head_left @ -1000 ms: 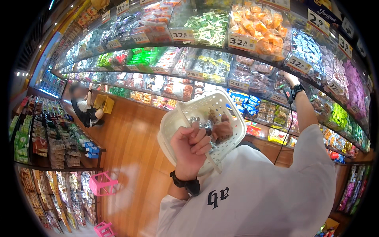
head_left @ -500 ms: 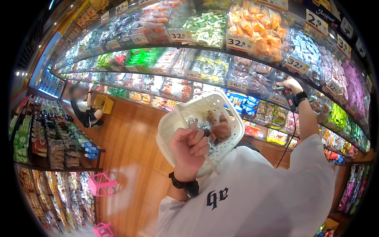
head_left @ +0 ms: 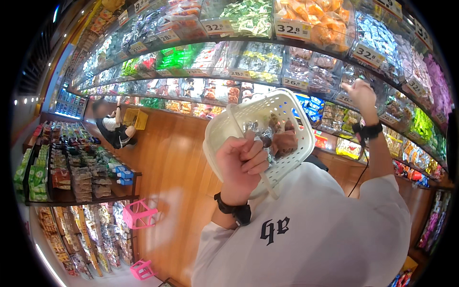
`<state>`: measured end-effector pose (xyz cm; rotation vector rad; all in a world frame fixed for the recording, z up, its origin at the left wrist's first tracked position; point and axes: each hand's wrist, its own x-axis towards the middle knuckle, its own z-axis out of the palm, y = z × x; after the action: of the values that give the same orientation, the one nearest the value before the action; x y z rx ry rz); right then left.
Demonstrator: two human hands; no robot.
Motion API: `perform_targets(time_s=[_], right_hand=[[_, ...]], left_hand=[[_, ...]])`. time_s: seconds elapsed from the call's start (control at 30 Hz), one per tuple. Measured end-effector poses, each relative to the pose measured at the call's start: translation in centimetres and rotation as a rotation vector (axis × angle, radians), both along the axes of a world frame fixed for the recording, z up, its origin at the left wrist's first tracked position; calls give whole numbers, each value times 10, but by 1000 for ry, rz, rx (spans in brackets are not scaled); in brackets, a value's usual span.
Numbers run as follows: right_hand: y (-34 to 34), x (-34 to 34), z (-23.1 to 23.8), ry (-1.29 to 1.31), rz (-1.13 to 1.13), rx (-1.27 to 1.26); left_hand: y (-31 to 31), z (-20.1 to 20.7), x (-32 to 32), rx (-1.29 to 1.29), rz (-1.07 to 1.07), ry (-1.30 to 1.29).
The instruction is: The person picks several packaged snack items from the store shelves by hand and places them into a plastic basket.
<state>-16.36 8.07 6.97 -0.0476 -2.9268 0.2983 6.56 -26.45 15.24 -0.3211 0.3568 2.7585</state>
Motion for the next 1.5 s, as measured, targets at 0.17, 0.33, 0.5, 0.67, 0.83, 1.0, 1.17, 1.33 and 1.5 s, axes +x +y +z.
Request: perform_targets(time_s=[0.17,0.33,0.5,0.67,0.83,1.0,1.17,1.33,1.5], right_hand=[[-65,60,-4,-465,776,-373],[-131,40,-104,-615,1056,-398],[-151,56,-129,-584,893,-232],[-126,51,-114,-531,909,-241],[-73,64,-71,-268,797,-653],[-43,69,-71,-235,540,-1268],[-15,78,-32,-450,331,-1254],[12,82,-42,-144,550,-1477],[28,81,-44,102,498,-1277]], left_hand=[[18,1,-12,-42,-48,-30],[48,4,-20,-80,-124,-63],[63,-1,-16,-11,-222,-89],[57,-7,-22,7,-209,-46],[54,-4,-26,-12,-202,-34],[60,-7,-30,-6,-207,-46],[66,-10,-36,-29,-198,-72],[66,-11,-46,-31,-250,-76],[59,-14,-51,-8,-259,-94]])
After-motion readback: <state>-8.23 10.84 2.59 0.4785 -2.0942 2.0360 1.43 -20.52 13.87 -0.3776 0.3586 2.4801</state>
